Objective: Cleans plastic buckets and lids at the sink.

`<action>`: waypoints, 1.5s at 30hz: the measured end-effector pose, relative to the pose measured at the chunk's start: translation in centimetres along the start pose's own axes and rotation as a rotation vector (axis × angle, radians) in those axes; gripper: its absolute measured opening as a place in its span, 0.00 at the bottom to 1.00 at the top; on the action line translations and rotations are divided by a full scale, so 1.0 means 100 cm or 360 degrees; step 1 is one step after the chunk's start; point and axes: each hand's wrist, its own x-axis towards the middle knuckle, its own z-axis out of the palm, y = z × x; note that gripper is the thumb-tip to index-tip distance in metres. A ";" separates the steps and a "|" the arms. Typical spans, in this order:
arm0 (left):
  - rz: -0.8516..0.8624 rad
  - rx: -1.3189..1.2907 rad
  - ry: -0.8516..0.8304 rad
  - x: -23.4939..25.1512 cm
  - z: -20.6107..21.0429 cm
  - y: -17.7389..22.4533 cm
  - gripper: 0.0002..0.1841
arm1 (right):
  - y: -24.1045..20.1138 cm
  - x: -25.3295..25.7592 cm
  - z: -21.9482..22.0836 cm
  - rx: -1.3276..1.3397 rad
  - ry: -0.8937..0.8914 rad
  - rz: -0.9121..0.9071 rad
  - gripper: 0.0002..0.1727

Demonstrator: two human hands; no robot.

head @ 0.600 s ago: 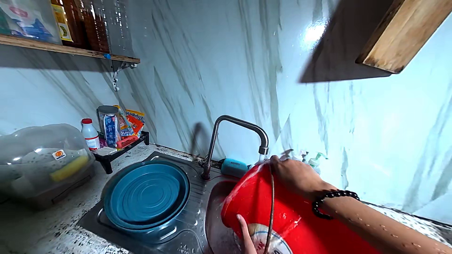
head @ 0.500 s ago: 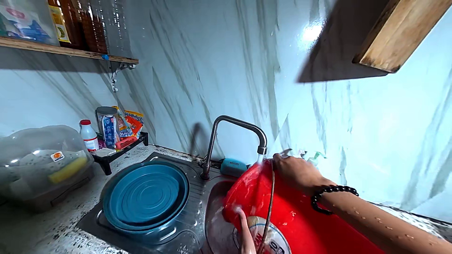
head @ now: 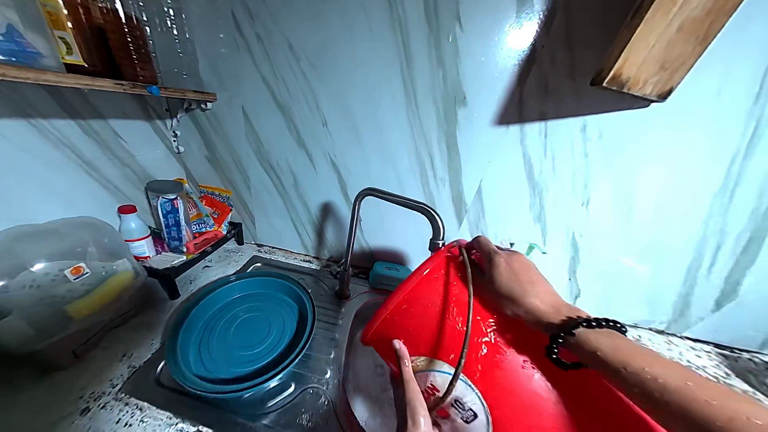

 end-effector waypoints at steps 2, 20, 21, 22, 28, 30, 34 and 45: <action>0.0257 0.0145 0.0026 0.005 -0.010 0.005 0.38 | 0.007 -0.012 0.006 0.0247 0.0282 -0.0141 0.11; 0.1000 0.0566 0.0075 0.009 -0.033 0.020 0.56 | 0.012 -0.050 0.054 0.1205 0.0806 0.0113 0.19; 0.1055 0.0563 0.0057 0.010 -0.030 0.023 0.56 | 0.010 -0.048 0.049 0.1215 0.0853 0.0083 0.19; 0.1155 0.0604 0.0026 0.012 -0.031 0.025 0.59 | 0.009 -0.048 0.050 0.1233 0.0930 0.0067 0.20; 0.1079 0.0705 0.0073 0.011 -0.037 0.026 0.61 | 0.017 -0.056 0.065 0.1245 0.0879 0.0198 0.20; 0.1105 0.0651 0.0047 0.013 -0.035 0.027 0.61 | 0.014 -0.051 0.059 0.1274 0.0916 0.0124 0.20; 0.1377 0.0851 0.0083 0.013 -0.042 0.032 0.64 | 0.012 -0.061 0.077 0.1302 0.1027 0.0275 0.23; 0.1154 0.0831 -0.0002 0.005 -0.036 0.028 0.65 | 0.022 -0.065 0.068 0.1264 0.0985 0.0329 0.21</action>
